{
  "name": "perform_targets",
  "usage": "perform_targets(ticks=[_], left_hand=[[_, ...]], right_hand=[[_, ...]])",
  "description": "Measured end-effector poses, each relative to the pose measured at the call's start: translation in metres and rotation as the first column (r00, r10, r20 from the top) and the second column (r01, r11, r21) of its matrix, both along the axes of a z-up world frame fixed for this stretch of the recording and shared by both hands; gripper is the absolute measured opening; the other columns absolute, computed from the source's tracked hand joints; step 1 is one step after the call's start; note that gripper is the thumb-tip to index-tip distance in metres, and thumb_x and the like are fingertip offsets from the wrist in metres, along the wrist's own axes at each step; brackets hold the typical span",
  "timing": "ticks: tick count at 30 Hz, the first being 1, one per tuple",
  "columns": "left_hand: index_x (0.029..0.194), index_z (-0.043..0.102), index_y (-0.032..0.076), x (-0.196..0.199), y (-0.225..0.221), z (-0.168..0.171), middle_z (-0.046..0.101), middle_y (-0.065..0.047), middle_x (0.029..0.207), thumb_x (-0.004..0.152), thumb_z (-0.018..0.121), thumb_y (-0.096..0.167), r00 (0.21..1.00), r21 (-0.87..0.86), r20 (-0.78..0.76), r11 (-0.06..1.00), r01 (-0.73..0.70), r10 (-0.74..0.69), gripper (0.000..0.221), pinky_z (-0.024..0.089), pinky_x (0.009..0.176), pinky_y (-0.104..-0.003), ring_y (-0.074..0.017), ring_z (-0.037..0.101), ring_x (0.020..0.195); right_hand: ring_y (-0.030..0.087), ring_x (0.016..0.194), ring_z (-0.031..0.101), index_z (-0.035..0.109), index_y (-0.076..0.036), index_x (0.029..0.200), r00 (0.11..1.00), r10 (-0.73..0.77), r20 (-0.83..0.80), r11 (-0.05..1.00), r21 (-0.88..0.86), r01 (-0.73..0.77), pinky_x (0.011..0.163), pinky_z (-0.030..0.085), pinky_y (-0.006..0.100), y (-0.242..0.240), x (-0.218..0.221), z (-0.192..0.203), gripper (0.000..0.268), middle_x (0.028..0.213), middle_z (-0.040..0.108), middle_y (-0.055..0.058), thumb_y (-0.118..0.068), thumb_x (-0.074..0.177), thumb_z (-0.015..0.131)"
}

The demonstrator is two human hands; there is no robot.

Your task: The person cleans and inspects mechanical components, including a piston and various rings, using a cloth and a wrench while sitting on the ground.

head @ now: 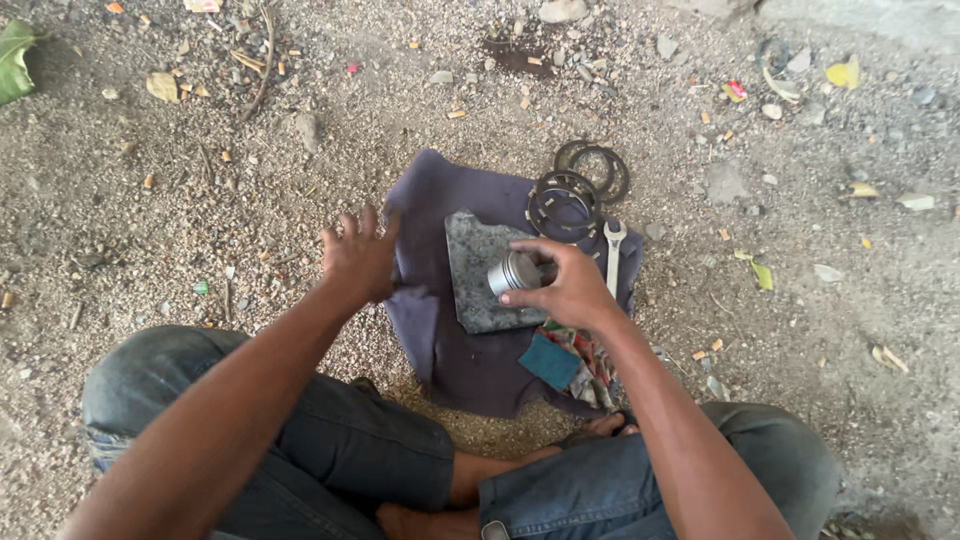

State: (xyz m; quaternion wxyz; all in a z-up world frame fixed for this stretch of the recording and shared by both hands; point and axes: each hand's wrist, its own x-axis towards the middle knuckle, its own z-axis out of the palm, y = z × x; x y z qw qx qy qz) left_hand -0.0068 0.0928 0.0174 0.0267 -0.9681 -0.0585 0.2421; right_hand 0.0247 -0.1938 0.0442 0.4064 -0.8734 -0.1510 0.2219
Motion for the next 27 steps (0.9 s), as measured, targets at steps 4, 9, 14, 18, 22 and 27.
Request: perform_targets(ticks=[4, 9, 14, 18, 22, 27], left_hand=[[0.155, 0.034, 0.012, -0.003, 0.004, -0.004, 0.025, -0.020, 0.163, 0.092, 0.071, 0.035, 0.950, 0.191, 0.052, 0.937, 0.292, -0.307, 0.077, 0.042, 0.110, -0.063, -0.0421, 0.034, 0.146], [0.148, 0.045, 0.013, 0.005, -0.018, -0.030, 0.044, -0.017, 0.155, 0.088, 0.065, 0.008, 0.956, -0.289, 0.166, 0.915, 0.282, -0.242, 0.063, 0.056, 0.097, -0.049, -0.0391, 0.057, 0.129], [0.130, 0.060, 0.008, 0.006, -0.006, -0.054, 0.070, -0.020, 0.120, 0.088, 0.072, 0.023, 0.979, -0.258, -0.005, 0.946, 0.196, -0.204, 0.046, 0.058, 0.097, -0.047, -0.0371, 0.070, 0.112], [0.116, 0.078, 0.007, 0.004, 0.018, -0.057, 0.080, -0.018, 0.107, 0.075, 0.084, 0.031, 0.908, -0.199, -0.275, 0.943, 0.268, -0.317, 0.048, 0.060, 0.091, -0.041, -0.0303, 0.077, 0.104], [0.146, 0.042, 0.015, 0.001, 0.019, -0.038, 0.066, -0.015, 0.123, 0.070, 0.093, 0.024, 0.929, 0.001, -0.162, 0.941, 0.339, -0.334, 0.092, 0.061, 0.084, -0.048, -0.0334, 0.067, 0.115], [0.152, 0.033, 0.010, -0.012, 0.014, -0.010, 0.050, -0.016, 0.135, 0.058, 0.106, 0.041, 0.893, 0.280, -0.244, 0.855, 0.437, -0.377, 0.123, 0.054, 0.082, -0.053, -0.0319, 0.052, 0.123]], right_hand=[[0.021, 0.116, 0.071, 0.068, -0.021, 0.131, 0.999, 0.015, 0.036, 1.000, -0.016, -0.014, 0.099, 0.058, 0.039, 0.000, -0.002, 0.003, 0.077, 0.136, 0.069, 0.007, -0.032, 0.060, 0.096], [0.023, 0.120, 0.066, 0.067, -0.023, 0.134, 1.000, 0.020, 0.022, 0.993, -0.117, -0.018, 0.101, 0.053, 0.043, 0.007, -0.005, 0.010, 0.077, 0.140, 0.064, 0.009, -0.032, 0.063, 0.096], [0.023, 0.114, 0.075, 0.064, -0.025, 0.136, 0.998, -0.010, -0.061, 0.994, -0.111, 0.003, 0.099, 0.061, 0.039, 0.007, -0.012, 0.021, 0.080, 0.130, 0.074, 0.009, -0.034, 0.062, 0.093], [0.024, 0.115, 0.072, 0.066, -0.023, 0.132, 0.998, 0.043, 0.051, 0.991, -0.129, -0.036, 0.098, 0.059, 0.041, 0.013, -0.017, 0.026, 0.078, 0.134, 0.069, 0.008, -0.031, 0.060, 0.095], [0.027, 0.117, 0.069, 0.067, -0.020, 0.130, 0.969, 0.153, 0.194, 0.978, -0.173, -0.120, 0.101, 0.054, 0.041, 0.027, -0.016, 0.031, 0.076, 0.128, 0.070, 0.010, -0.031, 0.061, 0.096], [0.032, 0.119, 0.064, 0.065, -0.023, 0.132, 0.931, 0.236, 0.277, 0.955, -0.243, -0.170, 0.100, 0.051, 0.044, 0.071, 0.002, 0.026, 0.078, 0.130, 0.066, 0.011, -0.034, 0.061, 0.095]])
